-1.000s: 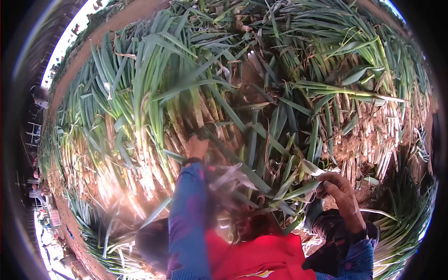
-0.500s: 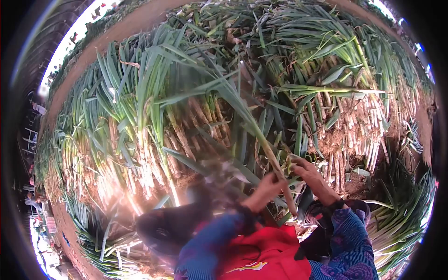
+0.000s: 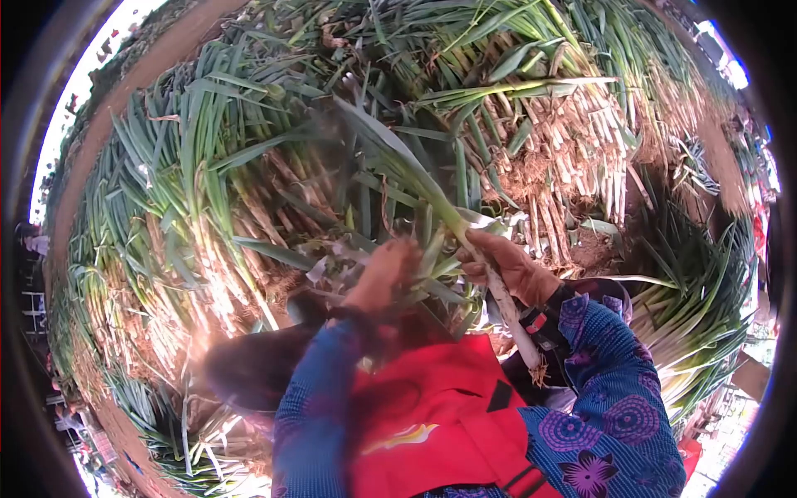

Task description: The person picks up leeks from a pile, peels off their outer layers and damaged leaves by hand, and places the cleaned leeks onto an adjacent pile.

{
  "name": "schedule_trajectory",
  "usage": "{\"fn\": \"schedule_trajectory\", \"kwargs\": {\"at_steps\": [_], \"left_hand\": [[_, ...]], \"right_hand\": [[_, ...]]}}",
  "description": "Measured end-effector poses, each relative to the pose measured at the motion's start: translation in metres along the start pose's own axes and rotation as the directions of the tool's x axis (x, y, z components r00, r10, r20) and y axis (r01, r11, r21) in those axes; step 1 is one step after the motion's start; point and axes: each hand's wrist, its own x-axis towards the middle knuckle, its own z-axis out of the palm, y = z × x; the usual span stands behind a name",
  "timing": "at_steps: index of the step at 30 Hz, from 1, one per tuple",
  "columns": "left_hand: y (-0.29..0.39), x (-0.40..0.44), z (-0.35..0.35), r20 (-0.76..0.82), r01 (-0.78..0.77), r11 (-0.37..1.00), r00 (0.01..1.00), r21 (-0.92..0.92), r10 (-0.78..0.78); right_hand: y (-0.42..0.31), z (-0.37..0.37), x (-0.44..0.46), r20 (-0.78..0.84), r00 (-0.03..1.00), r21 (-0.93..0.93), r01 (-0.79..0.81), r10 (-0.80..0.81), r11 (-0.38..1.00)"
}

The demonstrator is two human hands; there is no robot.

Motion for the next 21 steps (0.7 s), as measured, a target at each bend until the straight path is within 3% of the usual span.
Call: {"fn": "schedule_trajectory", "kwargs": {"at_steps": [1, 5, 9, 15, 18, 21], "left_hand": [[0.008, 0.009, 0.002, -0.007, 0.003, 0.995, 1.000, -0.101, -0.004], [0.049, 0.032, 0.036, 0.028, -0.065, 0.972, 0.997, -0.225, 0.073], [0.080, 0.041, 0.065, 0.125, -0.159, 0.916, 0.968, -0.369, 0.218], [0.099, 0.058, 0.074, 0.129, -0.186, 0.792, 0.940, -0.582, 0.315], [0.111, 0.051, 0.079, 0.030, -0.285, 0.762, 0.928, -0.581, 0.370], [0.113, 0.045, 0.067, 0.004, -0.383, 0.826, 0.906, -0.414, 0.423]], "right_hand": [[0.001, 0.004, -0.008, 0.035, 0.999, 0.032, 0.005, -0.006, 0.999], [0.000, 0.005, -0.032, 0.119, 0.992, 0.131, 0.024, -0.040, 0.991], [-0.003, 0.000, -0.041, 0.422, 0.899, 0.222, 0.026, -0.120, 0.975], [-0.006, 0.011, -0.052, 0.421, 0.892, 0.176, 0.097, -0.164, 0.980], [-0.005, 0.008, -0.046, 0.429, 0.897, 0.111, 0.065, -0.107, 0.992], [-0.007, 0.013, -0.047, 0.277, 0.960, -0.035, 0.047, -0.036, 0.998]]}}
